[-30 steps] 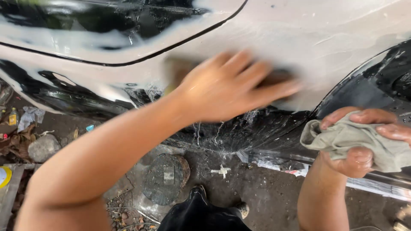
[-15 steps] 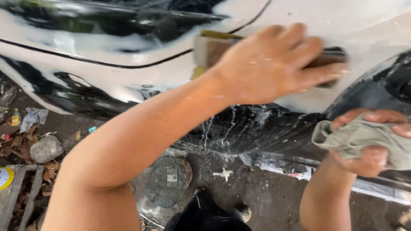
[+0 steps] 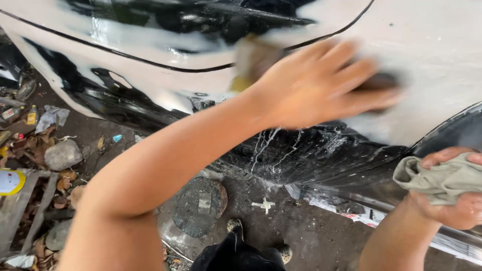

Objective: The person sands a white car bumper with a sanding block and wipes the surface with a cloth. They then dip the cloth in a bucket of water and handle a sheet of sandpaper, tearing it into smaller pieces.

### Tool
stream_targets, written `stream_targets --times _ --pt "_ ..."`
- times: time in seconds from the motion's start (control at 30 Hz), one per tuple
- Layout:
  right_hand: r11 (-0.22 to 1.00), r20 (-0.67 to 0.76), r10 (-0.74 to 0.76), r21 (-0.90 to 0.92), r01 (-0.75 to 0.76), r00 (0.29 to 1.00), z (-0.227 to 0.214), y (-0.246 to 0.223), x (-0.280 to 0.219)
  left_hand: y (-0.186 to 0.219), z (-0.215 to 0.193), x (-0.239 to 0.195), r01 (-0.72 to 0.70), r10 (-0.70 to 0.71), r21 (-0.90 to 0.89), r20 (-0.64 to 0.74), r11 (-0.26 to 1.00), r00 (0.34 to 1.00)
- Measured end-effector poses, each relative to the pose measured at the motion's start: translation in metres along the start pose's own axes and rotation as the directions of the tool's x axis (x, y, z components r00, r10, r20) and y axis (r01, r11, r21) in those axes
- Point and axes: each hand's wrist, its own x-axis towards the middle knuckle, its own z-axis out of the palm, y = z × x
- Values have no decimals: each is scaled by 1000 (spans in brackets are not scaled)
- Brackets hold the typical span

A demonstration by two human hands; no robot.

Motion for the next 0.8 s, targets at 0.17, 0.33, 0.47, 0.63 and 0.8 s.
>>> stream_targets --times 0.17,0.33,0.47,0.63,0.8 --pt "995 63 -46 -84 51 997 26 -13 12 15 -56 -86 99 -93 -28 167 995 982" --pt "809 235 -35 -564 166 971 -10 5 10 -2 12 12 95 -95 102 -12 990 995" --pt "988 88 6 -155 7 996 -100 51 -17 10 -8 -44 118 -118 55 0 992 993" --pt "974 96 83 -218 -61 992 -66 30 -2 45 -43 -132 219 -218 14 -27 976 975" --pt "977 3 176 -126 -174 984 -71 30 1 115 -77 -124 335 -362 -258 -63 906 930"
